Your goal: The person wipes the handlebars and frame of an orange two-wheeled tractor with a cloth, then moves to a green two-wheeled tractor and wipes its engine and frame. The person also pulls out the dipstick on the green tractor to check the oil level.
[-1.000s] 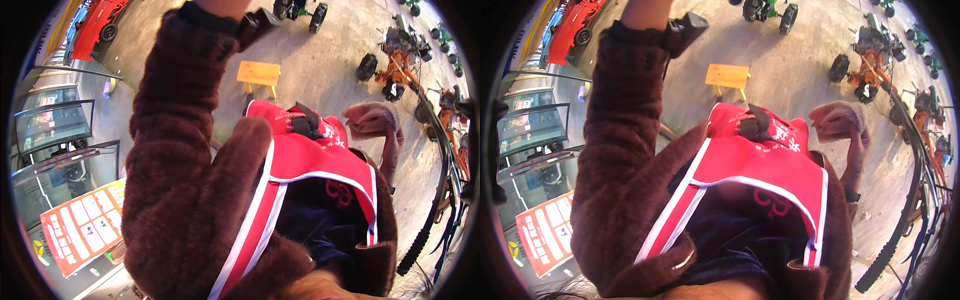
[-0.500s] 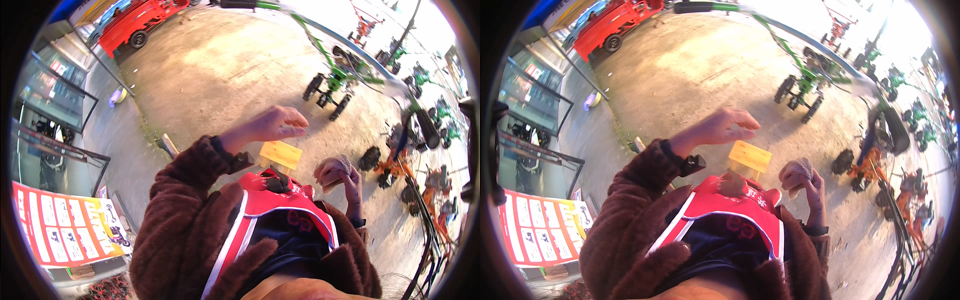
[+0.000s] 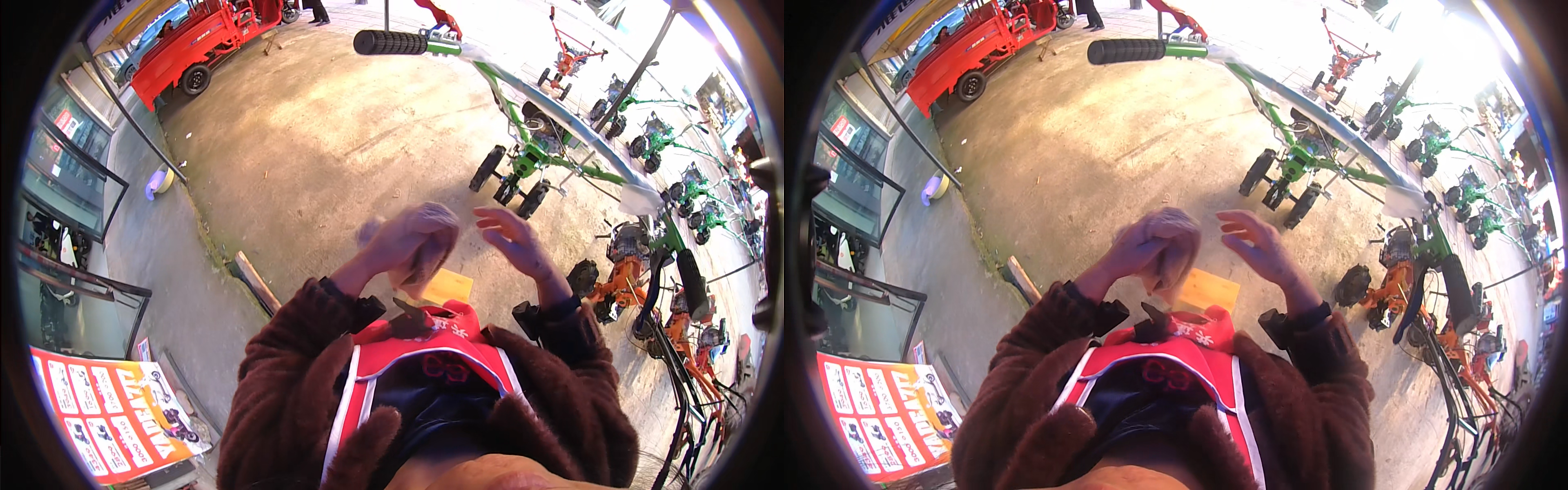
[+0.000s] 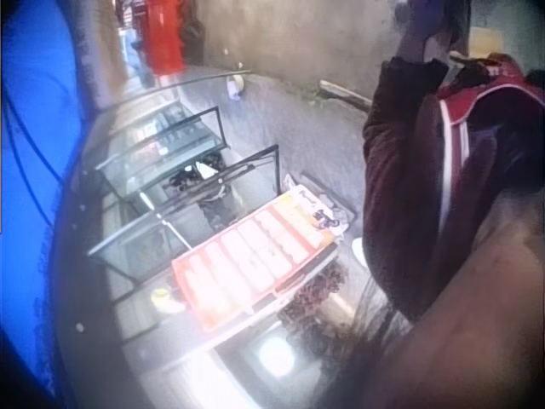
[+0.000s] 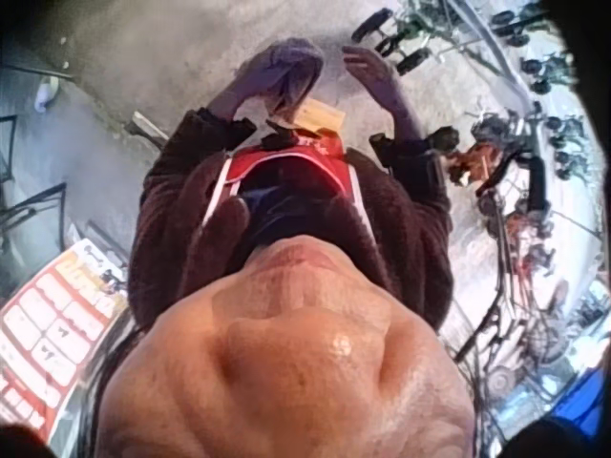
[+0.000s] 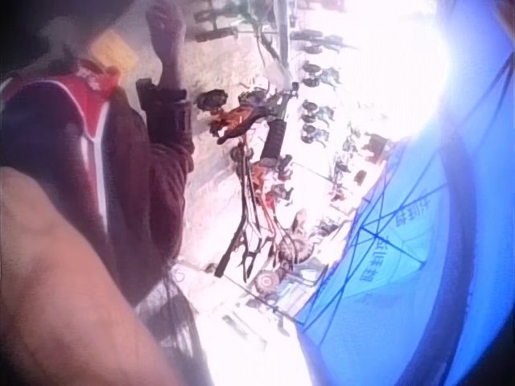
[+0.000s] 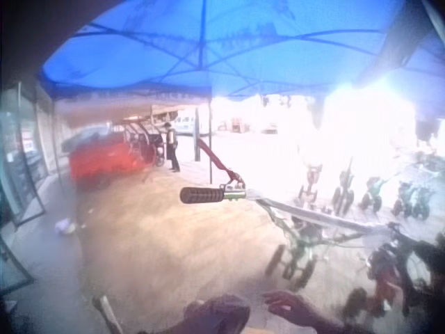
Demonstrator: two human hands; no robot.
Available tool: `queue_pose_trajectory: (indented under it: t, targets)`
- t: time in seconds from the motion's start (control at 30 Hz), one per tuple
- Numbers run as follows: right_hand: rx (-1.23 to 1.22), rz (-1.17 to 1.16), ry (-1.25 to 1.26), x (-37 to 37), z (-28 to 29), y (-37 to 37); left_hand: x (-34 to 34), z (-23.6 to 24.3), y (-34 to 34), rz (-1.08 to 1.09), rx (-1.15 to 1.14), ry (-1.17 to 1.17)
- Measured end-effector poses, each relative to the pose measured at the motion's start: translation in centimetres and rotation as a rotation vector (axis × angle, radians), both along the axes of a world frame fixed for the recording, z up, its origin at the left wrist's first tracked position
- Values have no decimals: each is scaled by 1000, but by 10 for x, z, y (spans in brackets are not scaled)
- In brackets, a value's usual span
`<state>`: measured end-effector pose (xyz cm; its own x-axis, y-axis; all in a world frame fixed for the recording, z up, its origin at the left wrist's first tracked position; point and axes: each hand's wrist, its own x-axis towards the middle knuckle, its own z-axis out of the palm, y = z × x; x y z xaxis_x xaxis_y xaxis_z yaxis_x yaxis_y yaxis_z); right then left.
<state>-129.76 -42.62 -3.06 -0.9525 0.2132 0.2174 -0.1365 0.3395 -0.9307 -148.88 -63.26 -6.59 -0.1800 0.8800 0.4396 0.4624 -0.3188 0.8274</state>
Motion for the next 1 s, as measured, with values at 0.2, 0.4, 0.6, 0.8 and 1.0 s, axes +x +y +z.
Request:
queue_pose_trajectory:
  t: [0.2, 0.4, 0.6, 0.8, 1.0]
  targets:
    - [21, -164, 58, -56, 25, 29, -38, -32, -6, 455, -144, -642]
    - [467, -235, 374, -133, 88, 5, -96, -38, 11, 285, -183, -572]
    - [678, -398, 621, -222, 140, -36, -186, -13, 2, 158, -183, -512]
    - [242, -476, 557, -291, 144, -51, -262, 56, 0, 145, -72, -488]
    - [-61, -521, 679, -304, 133, -60, -250, 141, 29, -191, 422, -459]
